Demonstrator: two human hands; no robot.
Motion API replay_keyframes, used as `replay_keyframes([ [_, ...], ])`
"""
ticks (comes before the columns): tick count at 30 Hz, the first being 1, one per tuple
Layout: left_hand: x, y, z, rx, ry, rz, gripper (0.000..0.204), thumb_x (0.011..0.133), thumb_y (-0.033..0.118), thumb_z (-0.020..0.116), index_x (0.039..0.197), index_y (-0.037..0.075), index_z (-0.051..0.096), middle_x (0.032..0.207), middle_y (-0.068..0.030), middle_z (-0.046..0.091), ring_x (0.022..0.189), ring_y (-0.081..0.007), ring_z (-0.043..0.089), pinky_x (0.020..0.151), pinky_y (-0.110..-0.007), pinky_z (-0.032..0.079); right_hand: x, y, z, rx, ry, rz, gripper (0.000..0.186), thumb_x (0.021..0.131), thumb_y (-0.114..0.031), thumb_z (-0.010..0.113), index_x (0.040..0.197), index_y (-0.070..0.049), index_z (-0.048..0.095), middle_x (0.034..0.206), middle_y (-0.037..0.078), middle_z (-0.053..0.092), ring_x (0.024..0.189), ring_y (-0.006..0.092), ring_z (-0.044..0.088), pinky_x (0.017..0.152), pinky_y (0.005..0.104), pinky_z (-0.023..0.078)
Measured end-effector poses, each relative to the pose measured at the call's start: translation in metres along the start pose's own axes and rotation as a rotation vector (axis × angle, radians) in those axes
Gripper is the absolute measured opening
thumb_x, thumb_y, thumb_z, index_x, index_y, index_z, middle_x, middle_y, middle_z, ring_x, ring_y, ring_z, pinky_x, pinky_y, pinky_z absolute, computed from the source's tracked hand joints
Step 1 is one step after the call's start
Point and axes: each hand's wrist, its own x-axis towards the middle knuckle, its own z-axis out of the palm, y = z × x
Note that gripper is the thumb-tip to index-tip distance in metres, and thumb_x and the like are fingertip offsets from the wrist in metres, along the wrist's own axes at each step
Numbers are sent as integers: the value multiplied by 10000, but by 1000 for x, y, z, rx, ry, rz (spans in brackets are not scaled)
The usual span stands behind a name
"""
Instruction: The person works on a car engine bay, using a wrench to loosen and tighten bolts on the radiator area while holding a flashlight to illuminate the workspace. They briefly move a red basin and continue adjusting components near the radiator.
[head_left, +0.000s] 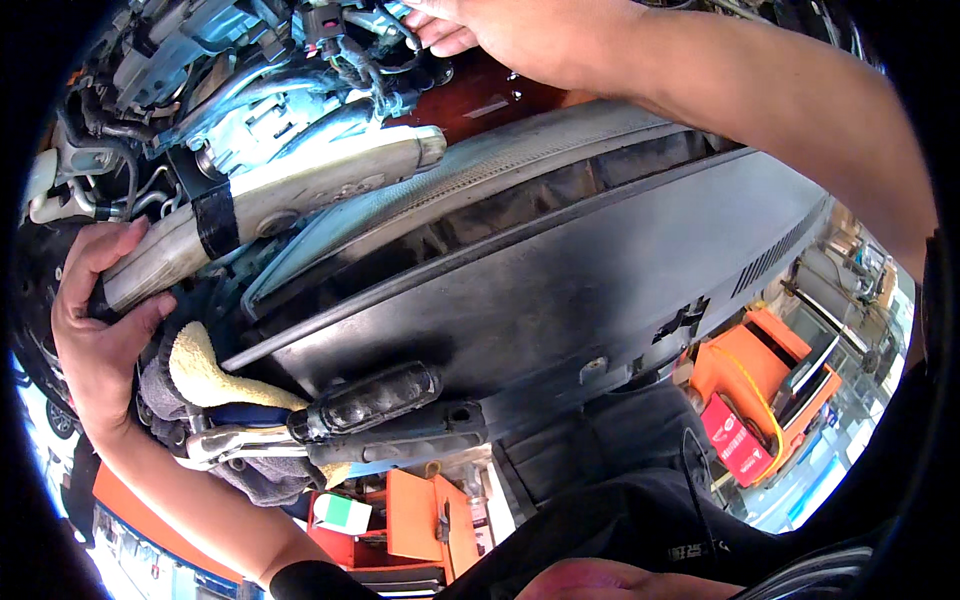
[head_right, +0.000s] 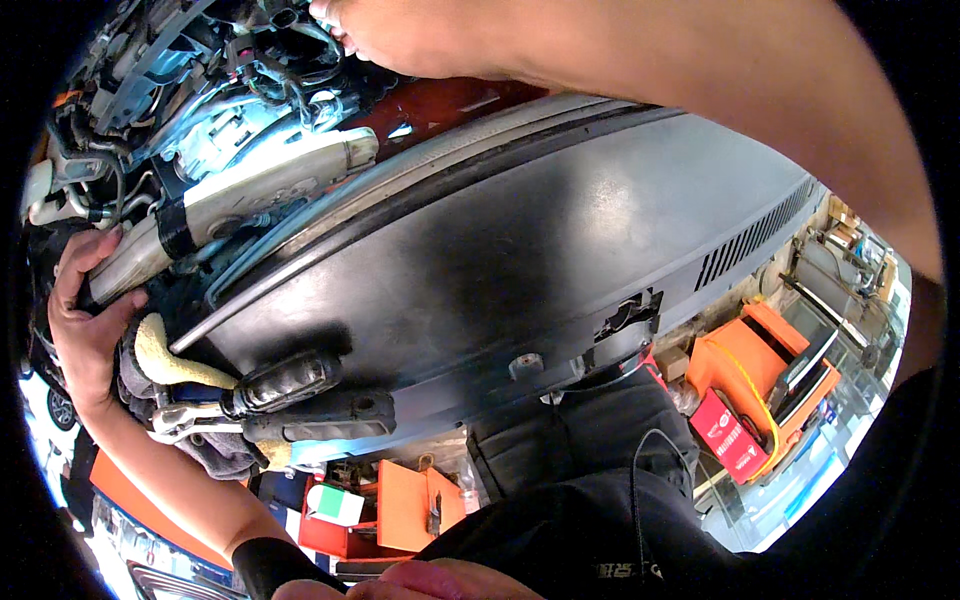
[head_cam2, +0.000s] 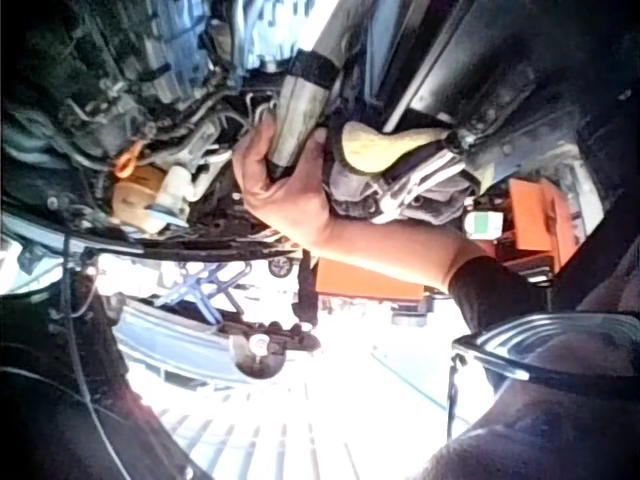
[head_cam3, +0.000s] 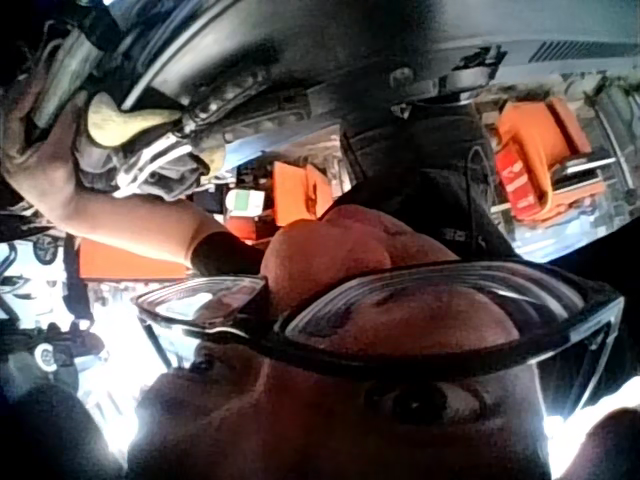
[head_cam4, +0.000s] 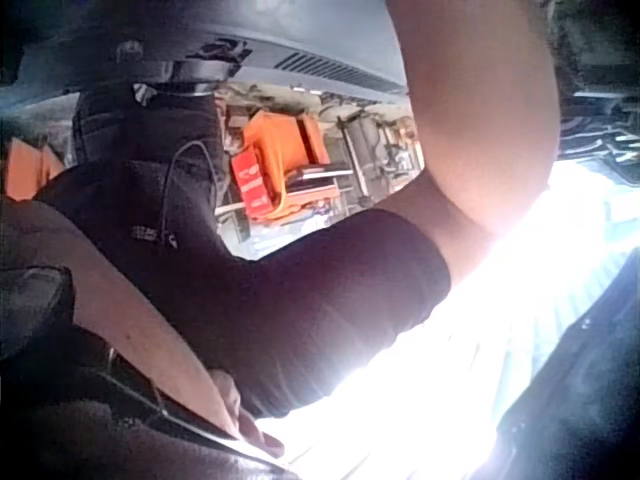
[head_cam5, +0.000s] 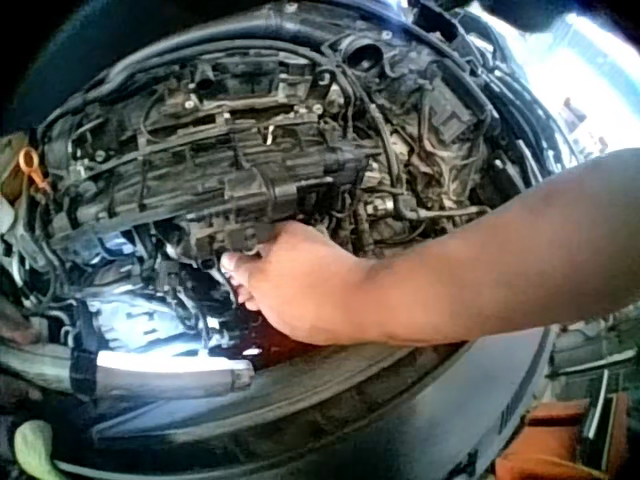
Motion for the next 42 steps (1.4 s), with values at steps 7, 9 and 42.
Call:
replay_keyframes([
  [7, 0, 1, 1, 5, 17, -21, 629, 564, -96, 790, 1180, 17, 731, 1203, -91, 660, 1133, -222, 621, 1030, -313, 442, 12, -9, 7, -40, 38, 72, 283, 980, -177, 519, 1126, 33, 641, 893, 138, 716, 820, 293, 709, 761, 418, 554],
  [9, -1, 1, 1, 6, 23, -24, 634, 565, -99, 789, 1184, 23, 734, 1211, -89, 659, 1136, -221, 620, 1032, -314, 441, 22, -10, 25, -40, 74, 104, 282, 973, -167, 512, 1112, 34, 650, 895, 153, 724, 823, 304, 715, 763, 421, 558],
  [42, -6, -12, -2, 55, 3, 4, 612, 593, -113, 750, 1193, 7, 713, 1278, -102, 640, 1196, -231, 607, 1080, -308, 414, 60, -13, 22, 1489, 50, 1107, 362, 1108, -324, 429, 920, -46, 565, 770, 79, 632, 585, 199, 666, 429, 308, 457],
])
